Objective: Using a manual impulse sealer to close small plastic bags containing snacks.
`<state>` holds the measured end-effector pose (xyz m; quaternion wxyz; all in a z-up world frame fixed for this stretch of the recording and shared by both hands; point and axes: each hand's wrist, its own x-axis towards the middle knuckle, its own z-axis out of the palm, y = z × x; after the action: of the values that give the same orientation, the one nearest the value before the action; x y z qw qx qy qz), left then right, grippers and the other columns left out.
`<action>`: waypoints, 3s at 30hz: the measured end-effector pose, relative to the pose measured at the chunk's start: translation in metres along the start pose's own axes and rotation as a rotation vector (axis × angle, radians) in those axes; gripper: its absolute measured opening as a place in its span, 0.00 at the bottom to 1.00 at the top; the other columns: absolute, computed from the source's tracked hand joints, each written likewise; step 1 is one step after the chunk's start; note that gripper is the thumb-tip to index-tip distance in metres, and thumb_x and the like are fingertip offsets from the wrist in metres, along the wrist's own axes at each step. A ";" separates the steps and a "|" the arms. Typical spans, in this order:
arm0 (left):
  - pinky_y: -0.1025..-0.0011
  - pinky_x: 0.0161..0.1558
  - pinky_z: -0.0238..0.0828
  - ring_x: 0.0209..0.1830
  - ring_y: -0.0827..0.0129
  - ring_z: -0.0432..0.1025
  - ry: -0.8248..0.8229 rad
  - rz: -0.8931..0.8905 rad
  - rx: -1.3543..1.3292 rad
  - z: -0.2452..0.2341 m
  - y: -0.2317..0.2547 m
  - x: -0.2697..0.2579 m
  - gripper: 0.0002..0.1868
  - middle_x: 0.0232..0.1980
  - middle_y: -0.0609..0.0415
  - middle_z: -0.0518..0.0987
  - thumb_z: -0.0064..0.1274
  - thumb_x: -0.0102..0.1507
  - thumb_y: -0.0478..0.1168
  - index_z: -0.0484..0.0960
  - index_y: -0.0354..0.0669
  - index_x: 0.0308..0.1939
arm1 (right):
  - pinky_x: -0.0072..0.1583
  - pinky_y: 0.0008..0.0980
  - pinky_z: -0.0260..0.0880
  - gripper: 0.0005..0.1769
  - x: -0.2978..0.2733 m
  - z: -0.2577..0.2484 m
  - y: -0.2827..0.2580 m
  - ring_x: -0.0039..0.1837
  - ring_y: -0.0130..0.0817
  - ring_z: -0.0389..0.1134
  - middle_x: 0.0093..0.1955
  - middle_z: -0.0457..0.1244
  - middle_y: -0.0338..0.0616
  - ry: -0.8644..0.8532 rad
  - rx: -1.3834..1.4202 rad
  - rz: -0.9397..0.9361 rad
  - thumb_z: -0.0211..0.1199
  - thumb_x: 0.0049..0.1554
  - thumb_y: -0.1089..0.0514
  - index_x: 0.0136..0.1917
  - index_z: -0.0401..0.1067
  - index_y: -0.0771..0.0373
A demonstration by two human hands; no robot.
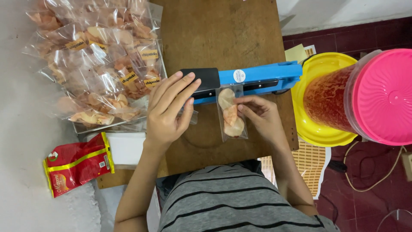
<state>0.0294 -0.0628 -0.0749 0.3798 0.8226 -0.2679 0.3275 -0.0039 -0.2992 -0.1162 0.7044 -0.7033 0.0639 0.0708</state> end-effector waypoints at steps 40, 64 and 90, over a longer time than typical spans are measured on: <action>0.65 0.61 0.62 0.57 0.61 0.71 0.085 -0.173 -0.047 0.021 -0.013 -0.041 0.13 0.53 0.53 0.79 0.46 0.64 0.35 0.84 0.42 0.48 | 0.49 0.33 0.73 0.05 -0.002 0.008 0.003 0.44 0.30 0.68 0.40 0.67 0.49 0.125 -0.030 -0.037 0.62 0.53 0.70 0.45 0.75 0.69; 0.65 0.61 0.63 0.55 0.63 0.73 0.172 -0.177 -0.032 0.029 -0.023 -0.047 0.14 0.51 0.58 0.81 0.46 0.63 0.34 0.85 0.48 0.47 | 0.67 0.47 0.57 0.10 0.043 0.060 -0.081 0.58 0.41 0.68 0.51 0.69 0.41 -0.245 -0.892 -0.975 0.64 0.53 0.68 0.49 0.76 0.62; 0.67 0.56 0.66 0.50 0.65 0.76 0.218 -0.202 -0.026 0.042 -0.030 -0.055 0.16 0.46 0.60 0.82 0.46 0.57 0.29 0.86 0.49 0.42 | 0.59 0.43 0.63 0.03 0.067 0.062 -0.063 0.45 0.31 0.71 0.34 0.66 0.34 -0.240 -0.856 -1.089 0.65 0.51 0.63 0.37 0.76 0.57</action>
<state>0.0284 -0.0691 -0.1501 0.4483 0.8001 -0.1451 0.3713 0.0736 -0.2362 -0.0665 0.3033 -0.8381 -0.4090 -0.1958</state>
